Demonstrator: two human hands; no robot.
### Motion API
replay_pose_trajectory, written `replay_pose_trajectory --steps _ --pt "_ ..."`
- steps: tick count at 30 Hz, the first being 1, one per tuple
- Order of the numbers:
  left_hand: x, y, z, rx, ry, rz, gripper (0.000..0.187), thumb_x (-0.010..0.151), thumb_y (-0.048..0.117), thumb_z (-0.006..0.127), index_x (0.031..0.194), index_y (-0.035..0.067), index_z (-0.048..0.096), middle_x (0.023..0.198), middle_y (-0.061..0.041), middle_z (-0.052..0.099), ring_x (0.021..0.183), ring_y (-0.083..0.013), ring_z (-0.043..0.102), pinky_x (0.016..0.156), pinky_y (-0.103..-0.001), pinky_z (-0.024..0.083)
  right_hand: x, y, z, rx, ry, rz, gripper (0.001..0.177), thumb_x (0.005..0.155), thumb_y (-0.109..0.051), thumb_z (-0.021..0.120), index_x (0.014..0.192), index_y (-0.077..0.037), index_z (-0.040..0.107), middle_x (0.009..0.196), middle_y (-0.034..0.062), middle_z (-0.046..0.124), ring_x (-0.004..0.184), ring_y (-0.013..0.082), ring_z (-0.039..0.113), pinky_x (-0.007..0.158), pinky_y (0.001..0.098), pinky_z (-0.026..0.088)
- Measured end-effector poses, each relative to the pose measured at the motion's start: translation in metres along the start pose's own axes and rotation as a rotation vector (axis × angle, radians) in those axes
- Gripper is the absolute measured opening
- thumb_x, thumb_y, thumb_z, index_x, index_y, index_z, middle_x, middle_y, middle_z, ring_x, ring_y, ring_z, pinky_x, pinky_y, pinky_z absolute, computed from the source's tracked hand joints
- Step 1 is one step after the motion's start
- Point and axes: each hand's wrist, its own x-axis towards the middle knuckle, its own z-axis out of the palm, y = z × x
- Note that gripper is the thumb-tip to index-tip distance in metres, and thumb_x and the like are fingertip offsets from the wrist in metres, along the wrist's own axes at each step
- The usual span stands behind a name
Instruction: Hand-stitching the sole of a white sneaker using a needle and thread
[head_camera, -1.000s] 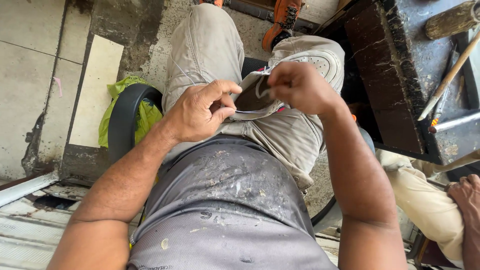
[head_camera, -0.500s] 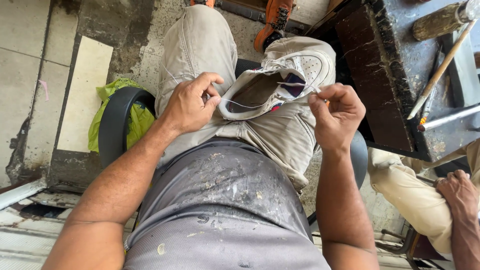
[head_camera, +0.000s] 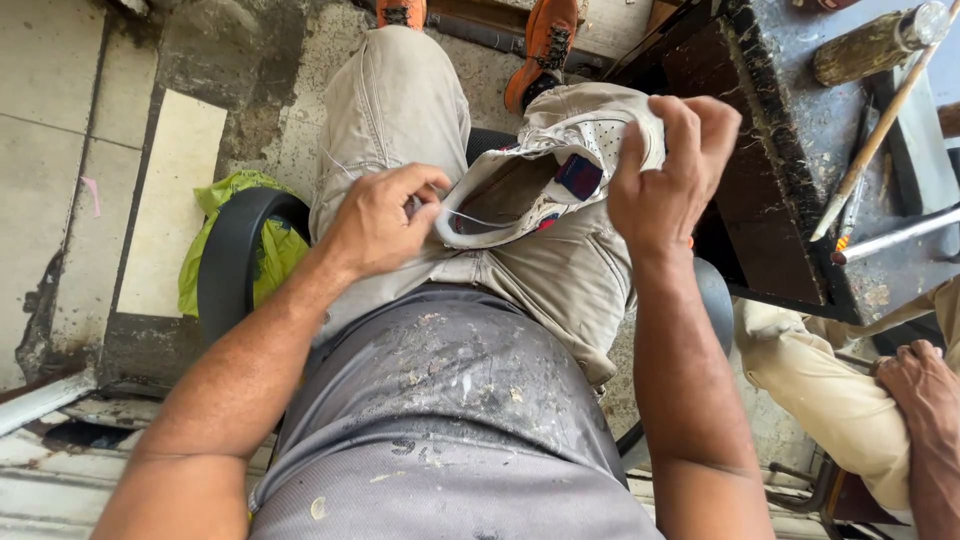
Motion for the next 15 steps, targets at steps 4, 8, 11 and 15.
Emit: replay_pose_trajectory --steps 4,8,11,15 --pt "-0.001 -0.021 -0.029 0.041 0.039 -0.093 0.029 0.093 0.006 0.070 0.123 0.007 0.067 0.106 -0.012 0.076 0.092 -0.0260 0.074 0.077 -0.041 0.063 0.002 -0.019 -0.012 0.075 -0.668 0.361 0.057 0.089 -0.028 0.086 0.132 -0.011 0.053 0.103 0.0147 0.075 0.066 0.0263 0.065 0.056 0.0456 0.050" --pt "0.006 -0.029 -0.058 -0.216 0.252 -0.166 0.023 0.096 -0.004 0.069 0.116 0.001 0.060 0.100 -0.013 0.067 0.089 -0.0233 0.067 0.073 -0.033 0.061 -0.010 0.003 -0.009 0.346 -0.541 0.542 0.022 0.091 -0.007 0.078 0.109 -0.013 0.067 0.079 -0.0033 0.055 0.067 0.0087 0.047 0.060 0.0256 0.043" --pt "0.020 -0.020 -0.053 -0.936 0.219 0.021 0.025 0.099 -0.008 0.063 0.120 0.006 0.059 0.102 -0.008 0.067 0.094 -0.0189 0.066 0.101 -0.041 0.052 -0.005 -0.007 -0.013 0.399 -0.610 0.605 0.019 0.092 -0.004 0.076 0.106 -0.012 0.066 0.080 -0.0020 0.062 0.066 0.0073 0.053 0.057 0.0241 0.046" --pt "0.048 0.020 -0.017 -1.829 -0.081 0.241 0.042 0.104 -0.006 0.058 0.137 0.018 0.068 0.112 -0.004 0.075 0.133 -0.0380 0.062 0.139 -0.060 0.027 -0.003 -0.011 -0.017 0.316 -0.663 0.600 0.014 0.092 -0.008 0.075 0.103 -0.013 0.068 0.078 -0.0031 0.063 0.064 0.0082 0.054 0.055 0.0263 0.044"
